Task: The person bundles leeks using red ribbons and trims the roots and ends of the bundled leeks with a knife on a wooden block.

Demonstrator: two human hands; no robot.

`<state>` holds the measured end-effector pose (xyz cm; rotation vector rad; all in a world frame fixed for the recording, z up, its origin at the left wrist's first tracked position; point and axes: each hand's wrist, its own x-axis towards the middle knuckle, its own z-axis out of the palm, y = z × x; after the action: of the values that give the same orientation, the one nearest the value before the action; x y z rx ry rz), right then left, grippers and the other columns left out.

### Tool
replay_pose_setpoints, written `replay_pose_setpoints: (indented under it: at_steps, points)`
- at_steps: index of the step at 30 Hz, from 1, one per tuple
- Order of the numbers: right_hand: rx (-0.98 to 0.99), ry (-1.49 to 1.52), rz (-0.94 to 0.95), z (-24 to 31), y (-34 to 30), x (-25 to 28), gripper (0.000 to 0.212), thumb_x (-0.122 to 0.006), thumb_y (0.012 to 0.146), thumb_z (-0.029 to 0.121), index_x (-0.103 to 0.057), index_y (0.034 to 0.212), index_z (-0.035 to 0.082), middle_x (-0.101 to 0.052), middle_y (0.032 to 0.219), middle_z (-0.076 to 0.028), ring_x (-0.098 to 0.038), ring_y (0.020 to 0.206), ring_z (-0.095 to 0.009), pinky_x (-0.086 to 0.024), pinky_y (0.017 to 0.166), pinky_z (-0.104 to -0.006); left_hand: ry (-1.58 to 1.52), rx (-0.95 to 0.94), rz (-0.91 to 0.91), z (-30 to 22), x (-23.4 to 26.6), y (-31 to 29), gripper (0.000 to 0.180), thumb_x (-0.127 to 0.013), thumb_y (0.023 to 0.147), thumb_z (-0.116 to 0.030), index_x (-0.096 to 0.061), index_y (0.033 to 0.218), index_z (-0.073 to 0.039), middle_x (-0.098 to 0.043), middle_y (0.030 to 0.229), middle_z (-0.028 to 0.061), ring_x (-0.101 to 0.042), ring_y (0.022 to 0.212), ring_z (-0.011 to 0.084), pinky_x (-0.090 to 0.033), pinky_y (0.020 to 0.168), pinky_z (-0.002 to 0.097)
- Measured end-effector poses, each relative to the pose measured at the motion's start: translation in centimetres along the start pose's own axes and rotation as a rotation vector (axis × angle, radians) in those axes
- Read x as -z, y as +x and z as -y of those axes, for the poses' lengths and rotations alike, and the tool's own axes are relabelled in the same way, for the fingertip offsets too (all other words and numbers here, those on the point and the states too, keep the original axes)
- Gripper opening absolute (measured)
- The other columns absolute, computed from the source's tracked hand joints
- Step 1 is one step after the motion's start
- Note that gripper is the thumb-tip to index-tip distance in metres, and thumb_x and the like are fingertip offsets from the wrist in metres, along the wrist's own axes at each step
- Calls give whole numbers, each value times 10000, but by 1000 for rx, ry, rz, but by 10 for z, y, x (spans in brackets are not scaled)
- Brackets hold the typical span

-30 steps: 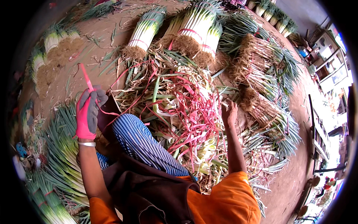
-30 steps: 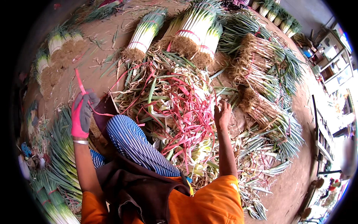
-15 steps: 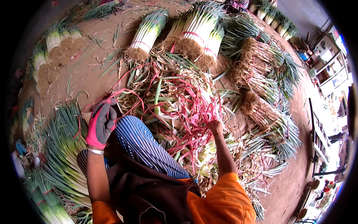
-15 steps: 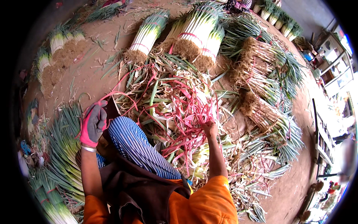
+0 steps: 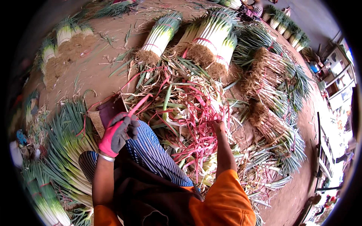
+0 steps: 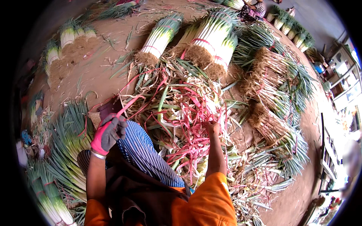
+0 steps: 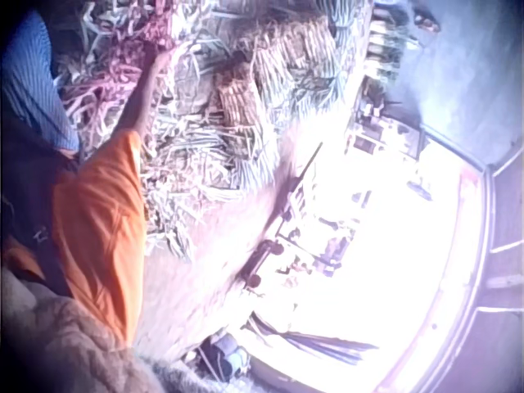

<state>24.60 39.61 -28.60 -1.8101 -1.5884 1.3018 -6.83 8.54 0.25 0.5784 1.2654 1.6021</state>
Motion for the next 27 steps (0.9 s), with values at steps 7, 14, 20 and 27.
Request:
replay_pose_setpoints:
  at_steps: [7, 14, 20, 27]
  points:
    - [353, 690, 98, 51, 7, 40, 156, -617, 842, 206, -634, 902, 63, -632, 835, -16, -553, 701, -97, -431, 648, -232, 1, 9, 59, 3, -6, 13, 273, -430, 976, -269, -542, 1085, -45, -648, 945, 104, -504, 522, 47, -289, 369, 154]
    - [482, 650, 559, 178, -127, 32, 127, -538, 936, 210, -571, 957, 90, -569, 697, 8, -501, 565, -73, -411, 516, -212, -122, 8, 170, 11, -62, 31, 328, -430, 970, -285, -514, 1164, -35, -636, 1048, 122, -479, 501, 44, -284, 366, 145]
    - [992, 91, 528, 211, -202, -2, 135, -553, 925, 141, -593, 939, 12, -558, 678, -13, -475, 589, -95, -416, 558, -237, -268, 208, 350, 30, -59, 39, 386, -428, 961, -364, -496, 1198, -68, -605, 1081, 62, -518, 586, 55, -296, 387, 155]
    - [1007, -64, 600, 199, -215, -5, 134, -577, 886, 134, -621, 907, 9, -595, 728, -125, -596, 627, -236, -458, 581, -328, -383, 200, 293, 21, -26, 33, 271, -456, 959, -255, -535, 1131, -61, -606, 848, 33, -512, 570, 58, -312, 388, 171]
